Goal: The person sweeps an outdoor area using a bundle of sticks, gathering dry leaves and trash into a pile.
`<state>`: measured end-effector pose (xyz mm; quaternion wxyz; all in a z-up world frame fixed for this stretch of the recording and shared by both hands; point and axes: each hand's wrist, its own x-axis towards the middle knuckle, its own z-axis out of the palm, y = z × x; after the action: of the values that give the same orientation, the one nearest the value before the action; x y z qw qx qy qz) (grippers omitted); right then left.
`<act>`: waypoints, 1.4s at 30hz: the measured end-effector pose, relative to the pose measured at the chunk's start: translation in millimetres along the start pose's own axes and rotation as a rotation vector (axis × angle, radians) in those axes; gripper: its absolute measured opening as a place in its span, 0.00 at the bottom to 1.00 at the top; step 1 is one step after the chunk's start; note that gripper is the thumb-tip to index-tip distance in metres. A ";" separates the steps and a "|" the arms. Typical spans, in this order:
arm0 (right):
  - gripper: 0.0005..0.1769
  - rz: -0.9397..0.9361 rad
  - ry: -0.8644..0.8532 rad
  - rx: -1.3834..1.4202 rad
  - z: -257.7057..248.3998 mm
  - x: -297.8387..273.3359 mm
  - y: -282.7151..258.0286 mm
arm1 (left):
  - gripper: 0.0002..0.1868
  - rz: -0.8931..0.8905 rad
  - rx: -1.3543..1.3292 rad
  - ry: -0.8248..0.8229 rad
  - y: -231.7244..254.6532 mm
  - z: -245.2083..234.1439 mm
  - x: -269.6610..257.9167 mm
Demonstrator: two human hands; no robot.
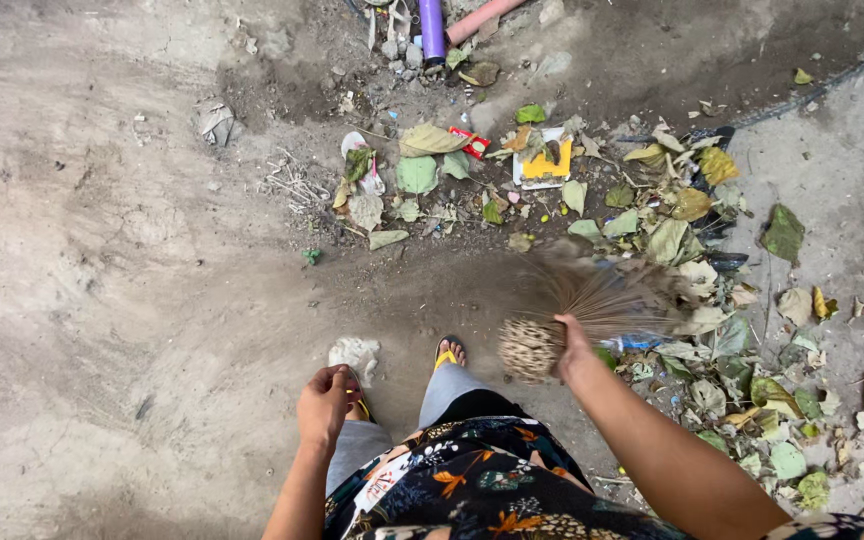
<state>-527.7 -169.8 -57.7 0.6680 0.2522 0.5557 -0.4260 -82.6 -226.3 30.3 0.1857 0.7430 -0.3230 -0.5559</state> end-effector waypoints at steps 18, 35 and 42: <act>0.27 0.512 -0.477 0.241 1.0 -60.4 74.5 | 0.17 -0.013 0.014 -0.075 -44.7 46.9 -19.9; 0.37 0.018 -0.202 -0.051 -2.3 -224.3 159.9 | 0.17 0.050 0.034 -0.159 -144.2 63.7 -78.1; 0.28 0.403 -0.435 0.047 -83.1 -190.4 176.5 | 0.17 0.118 0.076 -0.159 -143.5 117.7 -105.0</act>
<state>-425.3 42.6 79.3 0.8365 0.2757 0.3280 -0.3416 -172.9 -40.8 -23.5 0.1637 0.6828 -0.4007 -0.5885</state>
